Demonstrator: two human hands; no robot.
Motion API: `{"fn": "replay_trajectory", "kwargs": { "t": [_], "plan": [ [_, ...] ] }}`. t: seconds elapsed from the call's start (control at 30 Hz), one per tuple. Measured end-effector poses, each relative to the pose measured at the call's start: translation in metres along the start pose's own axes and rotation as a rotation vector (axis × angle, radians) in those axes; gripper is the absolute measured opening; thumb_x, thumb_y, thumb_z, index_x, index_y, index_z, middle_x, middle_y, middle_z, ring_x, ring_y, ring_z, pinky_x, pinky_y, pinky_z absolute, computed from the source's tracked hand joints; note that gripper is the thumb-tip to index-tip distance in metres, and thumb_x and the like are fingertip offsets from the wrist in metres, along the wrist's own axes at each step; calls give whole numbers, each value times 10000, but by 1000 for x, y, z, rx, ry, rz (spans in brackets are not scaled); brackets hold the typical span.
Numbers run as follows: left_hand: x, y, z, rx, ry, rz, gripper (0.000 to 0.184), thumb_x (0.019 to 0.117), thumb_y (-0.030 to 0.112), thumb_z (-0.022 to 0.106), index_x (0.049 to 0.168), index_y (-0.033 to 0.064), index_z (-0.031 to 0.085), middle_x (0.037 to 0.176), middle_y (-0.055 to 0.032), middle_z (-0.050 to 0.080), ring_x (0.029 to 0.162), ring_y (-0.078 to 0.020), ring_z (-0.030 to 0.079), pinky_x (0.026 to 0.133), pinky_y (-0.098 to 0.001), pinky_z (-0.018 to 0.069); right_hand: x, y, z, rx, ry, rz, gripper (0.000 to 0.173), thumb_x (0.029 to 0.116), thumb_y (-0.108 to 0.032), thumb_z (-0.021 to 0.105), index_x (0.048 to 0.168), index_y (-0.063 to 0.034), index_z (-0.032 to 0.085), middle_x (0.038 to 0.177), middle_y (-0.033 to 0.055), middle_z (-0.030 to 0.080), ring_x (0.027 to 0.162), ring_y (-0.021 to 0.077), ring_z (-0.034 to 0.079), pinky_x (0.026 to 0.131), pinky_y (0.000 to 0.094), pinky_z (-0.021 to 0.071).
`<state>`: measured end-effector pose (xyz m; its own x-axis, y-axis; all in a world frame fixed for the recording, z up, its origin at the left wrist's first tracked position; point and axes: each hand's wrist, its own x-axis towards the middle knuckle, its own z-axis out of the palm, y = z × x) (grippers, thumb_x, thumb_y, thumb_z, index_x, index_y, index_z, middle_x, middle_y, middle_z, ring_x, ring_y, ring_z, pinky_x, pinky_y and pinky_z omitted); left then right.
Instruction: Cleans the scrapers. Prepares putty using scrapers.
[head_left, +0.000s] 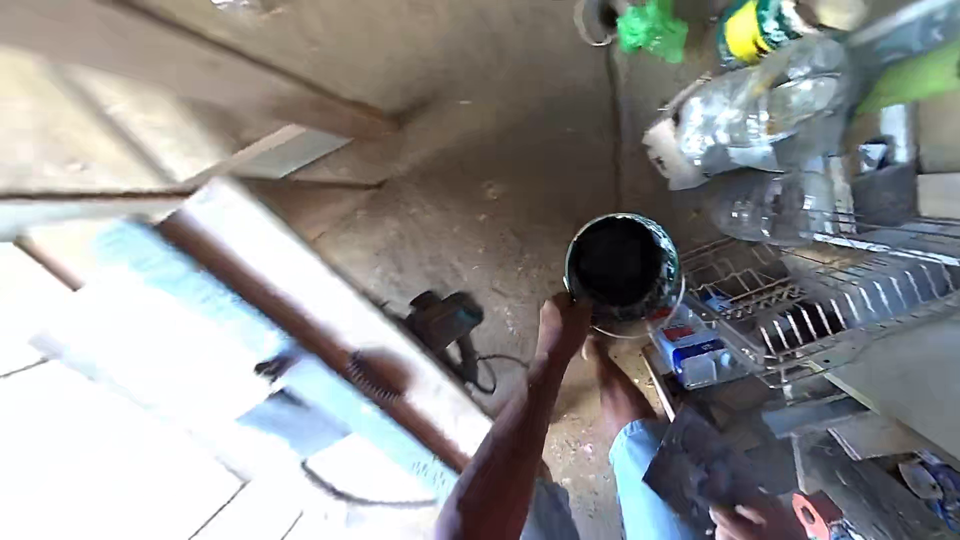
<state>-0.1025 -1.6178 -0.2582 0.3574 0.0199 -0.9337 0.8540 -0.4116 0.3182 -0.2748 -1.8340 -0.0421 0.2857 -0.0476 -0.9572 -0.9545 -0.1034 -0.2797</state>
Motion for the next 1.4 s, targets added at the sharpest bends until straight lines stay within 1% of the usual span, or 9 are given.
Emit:
{"fn": "replay_trajectory", "kwargs": {
  "t": [0.23, 0.43, 0.7, 0.83, 0.93, 1.03, 1.2, 1.3, 1.4],
  "plan": [
    [-254, -138, -144, -522, 363, 14, 192, 1025, 147, 560, 1105, 16, 674, 888, -83, 737, 731, -181, 727, 625, -352, 626, -39, -35, 58, 32, -208, -144, 189, 961, -60, 544, 874, -159, 680, 578, -84, 586, 486, 12, 510, 506, 197, 465],
    [-345, -289, -169, -965, 666, -61, 181, 1022, 114, 560, 1130, -6, 642, 922, -117, 725, 763, -194, 717, 606, -351, 599, -75, -17, 169, -125, -329, -276, 223, 963, -92, 535, 802, -177, 663, 531, -69, 551, 451, 30, 491, 476, 207, 451],
    [-331, -411, -183, -1400, 585, -172, 238, 1040, 161, 578, 1155, -47, 594, 921, -174, 722, 790, -239, 728, 697, -382, 614, -119, 52, 304, -316, -354, -405, 98, 914, -106, 623, 840, -126, 684, 518, -47, 531, 412, 26, 447, 430, 191, 417],
    [-359, -435, -190, -901, 718, -107, 778, 936, 377, 730, 1491, -17, 353, 1263, -196, 617, 1105, -270, 652, 950, -456, 557, -132, 67, 331, -329, -343, -426, 123, 919, -74, 618, 830, -105, 697, 524, -25, 548, 407, 26, 445, 422, 188, 414],
    [-372, -429, -205, -522, 935, 150, 505, 948, 338, 690, 1307, 1, 577, 1295, -187, 597, 1194, -308, 596, 969, -478, 532, -129, 68, 335, -366, -336, -417, 130, 920, -71, 614, 828, -99, 702, 520, -24, 549, 407, 25, 451, 422, 190, 422],
    [-336, -412, -241, -285, 692, 257, 304, 1017, 257, 577, 1237, 75, 680, 1321, -141, 611, 1217, -317, 586, 1002, -499, 510, -119, 64, 331, -426, -316, -391, 120, 911, -80, 634, 816, -104, 702, 520, -27, 544, 406, 25, 446, 420, 190, 414],
    [-250, -388, -294, -31, 262, -7, 360, 952, 293, 621, 1208, 41, 644, 1182, -223, 673, 1094, -422, 656, 833, -663, 524, -110, 44, 329, -479, -292, -394, 112, 900, -69, 634, 821, -108, 703, 525, -30, 548, 408, 21, 442, 423, 183, 409],
    [-213, -384, -291, -14, 189, -18, 437, 981, 328, 629, 1280, 9, 637, 1339, -245, 604, 1257, -430, 570, 1001, -652, 464, -108, 33, 322, -477, -286, -388, 126, 900, -58, 627, 829, -116, 715, 528, -32, 561, 406, 8, 444, 418, 169, 406],
    [-192, -383, -282, -35, 252, -18, 440, 980, 312, 627, 1274, -15, 636, 1333, -265, 603, 1264, -443, 560, 1012, -650, 452, -103, 26, 312, -477, -293, -365, 119, 904, -48, 628, 849, -101, 720, 547, -18, 582, 414, 10, 452, 422, 167, 407]
  ]
}}
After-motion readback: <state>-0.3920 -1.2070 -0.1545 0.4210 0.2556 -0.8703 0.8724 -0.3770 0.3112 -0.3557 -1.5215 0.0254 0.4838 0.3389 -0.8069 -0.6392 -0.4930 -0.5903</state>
